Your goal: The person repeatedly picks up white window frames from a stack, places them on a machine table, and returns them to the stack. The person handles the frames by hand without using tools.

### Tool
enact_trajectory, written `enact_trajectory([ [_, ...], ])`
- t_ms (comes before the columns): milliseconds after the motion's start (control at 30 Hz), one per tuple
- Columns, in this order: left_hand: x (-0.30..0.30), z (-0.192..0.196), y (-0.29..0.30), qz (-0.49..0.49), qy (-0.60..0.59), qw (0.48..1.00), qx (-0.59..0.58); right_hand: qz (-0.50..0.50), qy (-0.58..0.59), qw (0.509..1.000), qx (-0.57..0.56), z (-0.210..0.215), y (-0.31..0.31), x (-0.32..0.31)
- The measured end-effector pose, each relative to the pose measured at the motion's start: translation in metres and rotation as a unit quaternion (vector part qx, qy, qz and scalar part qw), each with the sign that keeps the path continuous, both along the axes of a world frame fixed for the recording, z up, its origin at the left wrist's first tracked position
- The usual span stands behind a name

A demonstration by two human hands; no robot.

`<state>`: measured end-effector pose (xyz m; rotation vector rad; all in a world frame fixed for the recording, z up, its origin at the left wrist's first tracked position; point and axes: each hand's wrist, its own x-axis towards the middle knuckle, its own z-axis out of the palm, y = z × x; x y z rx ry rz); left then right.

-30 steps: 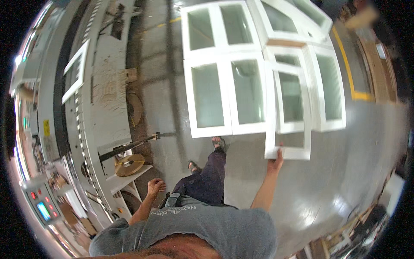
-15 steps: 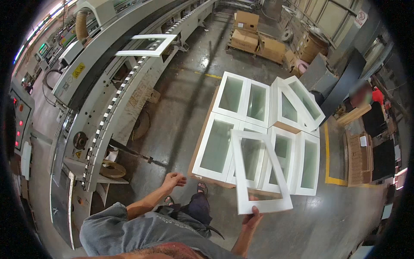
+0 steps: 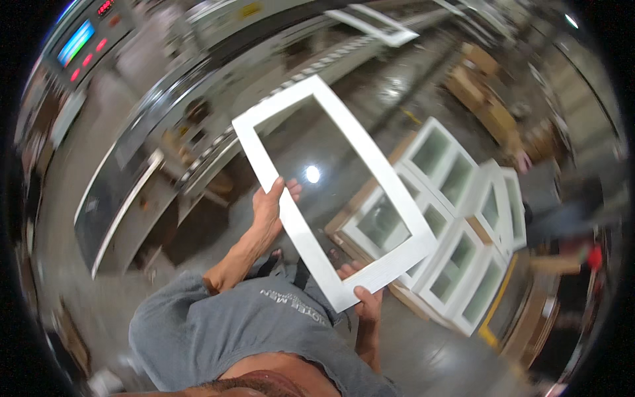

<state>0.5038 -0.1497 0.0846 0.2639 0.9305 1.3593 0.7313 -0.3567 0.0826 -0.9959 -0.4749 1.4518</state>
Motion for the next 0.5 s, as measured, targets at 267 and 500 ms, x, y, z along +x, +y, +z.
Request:
enact_trajectory([
  [267,-0.152,-0.005,-0.039,0.219,0.101,0.970,0.031,0.062,0.064,0.996,-0.033,-0.028,0.090,-0.071],
  [500,-0.273,-0.028,-0.015,0.271,0.109,0.956,0.024,0.218,0.067,0.973,-0.041,-0.037,0.136,-0.170],
])
